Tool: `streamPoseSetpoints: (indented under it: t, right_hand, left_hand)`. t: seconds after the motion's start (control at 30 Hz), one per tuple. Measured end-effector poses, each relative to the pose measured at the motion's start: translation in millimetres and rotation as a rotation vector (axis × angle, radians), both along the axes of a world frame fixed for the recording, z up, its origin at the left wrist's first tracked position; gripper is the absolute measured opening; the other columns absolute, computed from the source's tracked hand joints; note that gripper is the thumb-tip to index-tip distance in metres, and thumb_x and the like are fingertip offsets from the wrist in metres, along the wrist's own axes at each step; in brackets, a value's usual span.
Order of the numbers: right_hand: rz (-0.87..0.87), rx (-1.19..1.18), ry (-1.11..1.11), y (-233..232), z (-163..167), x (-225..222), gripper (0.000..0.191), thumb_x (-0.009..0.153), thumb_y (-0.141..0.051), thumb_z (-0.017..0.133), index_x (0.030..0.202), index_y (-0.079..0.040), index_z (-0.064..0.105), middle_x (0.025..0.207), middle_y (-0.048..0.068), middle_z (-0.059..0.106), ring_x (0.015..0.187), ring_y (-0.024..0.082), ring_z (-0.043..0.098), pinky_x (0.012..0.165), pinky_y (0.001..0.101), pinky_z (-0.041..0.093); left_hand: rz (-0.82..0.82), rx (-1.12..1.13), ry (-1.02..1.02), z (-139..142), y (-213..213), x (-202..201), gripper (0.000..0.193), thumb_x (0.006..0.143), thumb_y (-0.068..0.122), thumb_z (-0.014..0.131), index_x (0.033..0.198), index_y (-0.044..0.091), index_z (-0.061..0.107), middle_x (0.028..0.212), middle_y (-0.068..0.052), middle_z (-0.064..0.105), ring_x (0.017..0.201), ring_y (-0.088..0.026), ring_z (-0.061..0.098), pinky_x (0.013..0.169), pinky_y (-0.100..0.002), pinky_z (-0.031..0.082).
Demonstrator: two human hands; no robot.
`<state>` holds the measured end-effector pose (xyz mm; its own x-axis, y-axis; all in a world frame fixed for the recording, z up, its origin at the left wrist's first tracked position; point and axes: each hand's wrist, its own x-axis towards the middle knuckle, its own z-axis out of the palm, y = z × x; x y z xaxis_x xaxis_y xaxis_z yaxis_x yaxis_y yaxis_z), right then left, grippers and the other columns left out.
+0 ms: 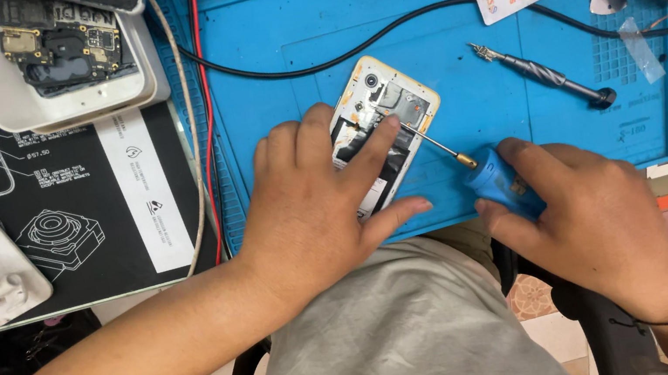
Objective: The person pries around the edge of a smartphone with a metal pry tool to separate the cracked screen, lifts the display off the body, and holds the phone while using a blue electric screwdriver on its internal screws. They then power the phone on and handle the opened device on the repair mat.
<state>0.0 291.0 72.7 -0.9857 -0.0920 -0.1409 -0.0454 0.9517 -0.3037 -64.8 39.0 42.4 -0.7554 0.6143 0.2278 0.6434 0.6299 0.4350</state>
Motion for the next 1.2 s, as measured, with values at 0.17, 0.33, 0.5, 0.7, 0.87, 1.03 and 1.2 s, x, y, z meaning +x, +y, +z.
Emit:
streamPoseSetpoints:
  t: [0.17,0.33,0.5,0.7,0.87,1.03,1.2]
  right_hand:
    - [-0.011,0.03,0.0,-4,-2,-2,0.055,0.072,-0.032,0.083,0.117,-0.002,0.07,0.079,0.015,0.068,0.065,0.036,0.066,0.054,0.0454,0.051]
    - [-0.027,0.012,-0.018,-3,-3,-4,0.056,0.072,-0.031,0.083,0.118,-0.002,0.07,0.073,0.013,0.065,0.06,0.033,0.063,0.052,0.0441,0.049]
    - [-0.014,0.002,-0.028,-3,-3,-6,0.057,0.071,-0.031,0.084,0.118,-0.002,0.071,0.071,0.012,0.063,0.056,0.031,0.061,0.049,0.0427,0.048]
    - [0.0,0.022,-0.03,-5,-2,-7,0.055,0.07,-0.03,0.084,0.117,-0.003,0.072,0.07,0.013,0.063,0.057,0.032,0.062,0.05,0.0436,0.048]
    - [0.017,-0.016,-0.033,-6,-4,-4,0.053,0.07,-0.029,0.083,0.115,-0.004,0.072,0.075,0.014,0.066,0.058,0.033,0.063,0.051,0.0434,0.049]
    - [-0.021,-0.058,-0.006,-4,-6,-1,0.057,0.074,-0.03,0.083,0.121,-0.001,0.069,0.08,0.017,0.067,0.068,0.036,0.066,0.056,0.0439,0.051]
    - [-0.084,-0.087,-0.076,0,-3,-1,0.059,0.073,-0.031,0.084,0.121,0.0,0.069,0.081,0.019,0.067,0.068,0.034,0.067,0.057,0.0419,0.052]
  left_hand:
    - [0.006,-0.025,0.015,-6,2,0,0.073,0.091,0.068,0.066,0.138,0.012,0.067,0.131,-0.029,0.047,0.105,-0.04,0.047,0.091,-0.049,0.041]
    - [0.003,-0.058,0.008,-9,3,0,0.074,0.092,0.069,0.065,0.138,0.012,0.068,0.13,-0.029,0.046,0.104,-0.039,0.045,0.09,-0.05,0.04]
    - [0.0,-0.075,0.002,-9,3,0,0.073,0.091,0.066,0.067,0.141,0.013,0.065,0.131,-0.028,0.045,0.105,-0.038,0.045,0.088,-0.049,0.039]
    - [0.014,-0.091,0.022,-11,5,1,0.068,0.092,0.059,0.07,0.145,0.017,0.062,0.133,-0.027,0.045,0.104,-0.037,0.045,0.086,-0.048,0.038]
    - [0.011,-0.042,0.004,-11,3,4,0.066,0.092,0.054,0.073,0.144,0.015,0.063,0.133,-0.028,0.046,0.104,-0.038,0.046,0.086,-0.049,0.04]
    - [0.029,0.01,0.014,-12,0,7,0.061,0.09,0.051,0.077,0.137,0.015,0.063,0.136,-0.028,0.045,0.109,-0.039,0.047,0.092,-0.05,0.043]
    - [0.033,0.0,0.007,-12,0,8,0.061,0.091,0.05,0.076,0.139,0.015,0.064,0.134,-0.026,0.045,0.108,-0.039,0.046,0.092,-0.05,0.042]
